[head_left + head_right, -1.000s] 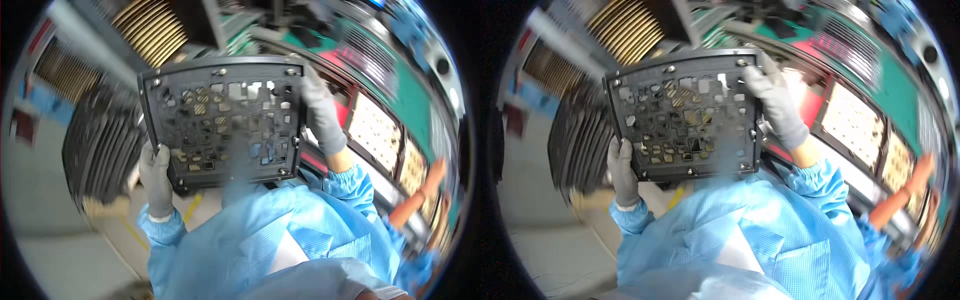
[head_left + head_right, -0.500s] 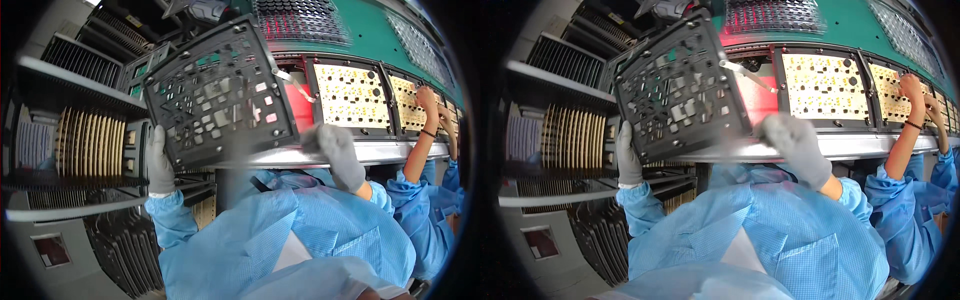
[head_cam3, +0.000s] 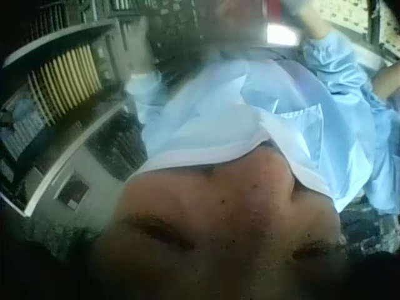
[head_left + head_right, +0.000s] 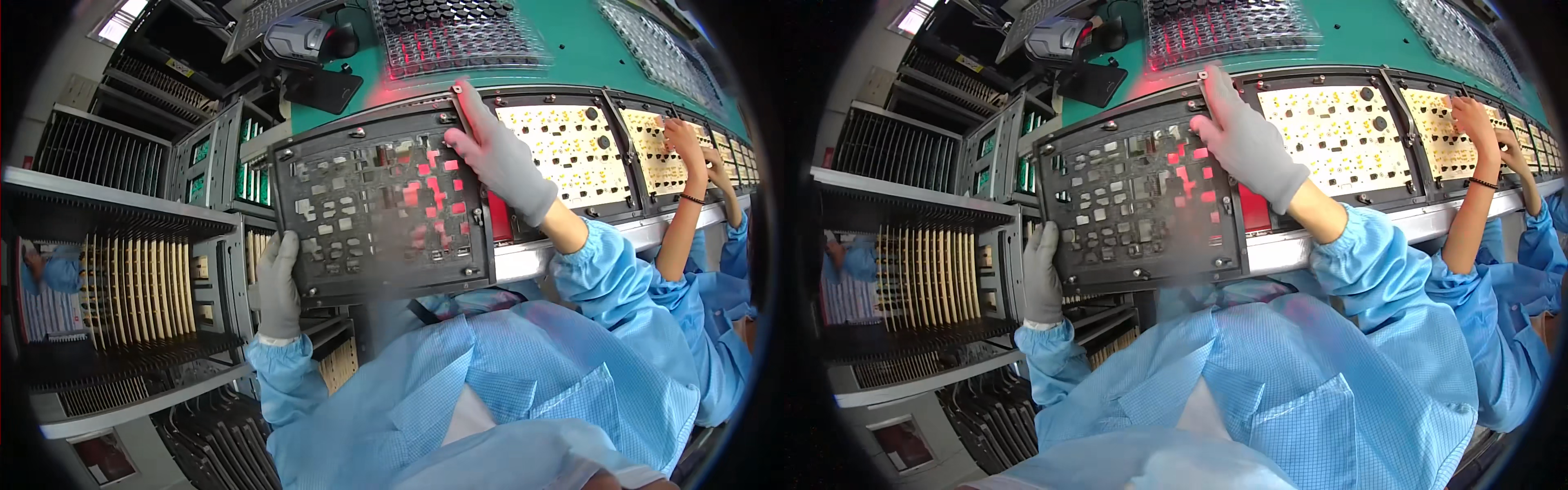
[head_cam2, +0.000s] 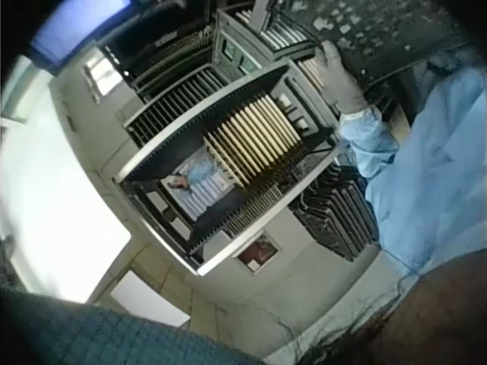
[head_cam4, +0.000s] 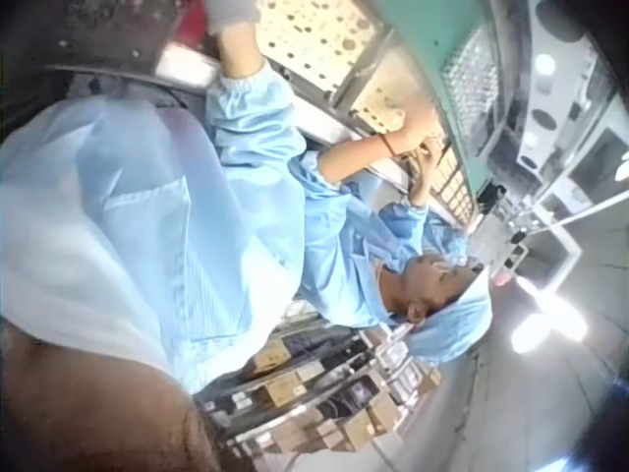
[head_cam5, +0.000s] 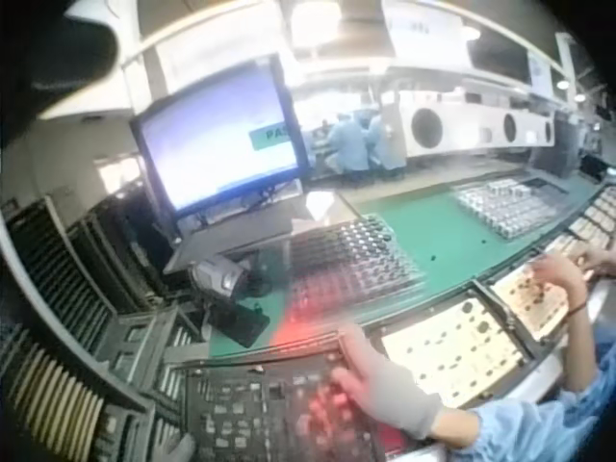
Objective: Assembling and inspecting printed circuit boards on a production line.
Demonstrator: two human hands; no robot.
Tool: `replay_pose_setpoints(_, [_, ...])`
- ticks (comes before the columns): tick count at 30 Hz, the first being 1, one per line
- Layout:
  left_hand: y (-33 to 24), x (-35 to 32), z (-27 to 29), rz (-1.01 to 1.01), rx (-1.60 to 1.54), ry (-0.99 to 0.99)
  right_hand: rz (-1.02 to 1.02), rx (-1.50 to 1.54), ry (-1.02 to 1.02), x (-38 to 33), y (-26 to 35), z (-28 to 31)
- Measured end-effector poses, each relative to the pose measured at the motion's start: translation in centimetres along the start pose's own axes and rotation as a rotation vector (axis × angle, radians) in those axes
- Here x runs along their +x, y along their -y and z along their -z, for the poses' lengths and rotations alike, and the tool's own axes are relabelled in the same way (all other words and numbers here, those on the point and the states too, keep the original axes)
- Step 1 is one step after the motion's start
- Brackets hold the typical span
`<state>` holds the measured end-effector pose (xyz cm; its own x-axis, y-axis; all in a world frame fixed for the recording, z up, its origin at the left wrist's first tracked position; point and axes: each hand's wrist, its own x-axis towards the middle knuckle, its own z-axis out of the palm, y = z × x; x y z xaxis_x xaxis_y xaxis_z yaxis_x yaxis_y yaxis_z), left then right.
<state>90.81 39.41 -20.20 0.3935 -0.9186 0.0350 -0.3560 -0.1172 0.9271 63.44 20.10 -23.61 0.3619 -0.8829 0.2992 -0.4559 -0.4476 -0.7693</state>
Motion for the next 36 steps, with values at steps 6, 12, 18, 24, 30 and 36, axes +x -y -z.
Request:
replay_pose_setpoints(6, [3.2, 3.0, -1.2, 0.336, -0.442, 0.079, 0.05, -0.159, 0.037, -3.8, 0.2, -0.2])
replay_pose_setpoints(12, [4.4, 4.4, -2.1, 0.391, -0.454, 0.066, -0.028, -0.091, 0.071, -5.1, 0.9, 0.9])
replay_pose_setpoints(18, [4.6, 4.8, -3.6, 0.423, -0.427, 0.096, 0.056, -0.153, 0.07, -5.5, 0.6, 0.7])
replay_pose_setpoints(24, [5.6, 4.5, -2.9, 0.423, -0.34, 0.086, 0.119, -0.187, 0.017, -5.7, 1.5, -0.5])
replay_pose_setpoints(30, [-2.1, 5.1, 4.5, -0.052, 1.038, 0.276, -0.097, 0.352, -0.316, -7.9, 1.0, 0.1])
replay_pose_setpoints(36, [-10.2, 7.3, 21.2, 0.155, 1.957, -0.76, 0.354, 0.387, -0.416, -9.5, -2.0, 2.5])
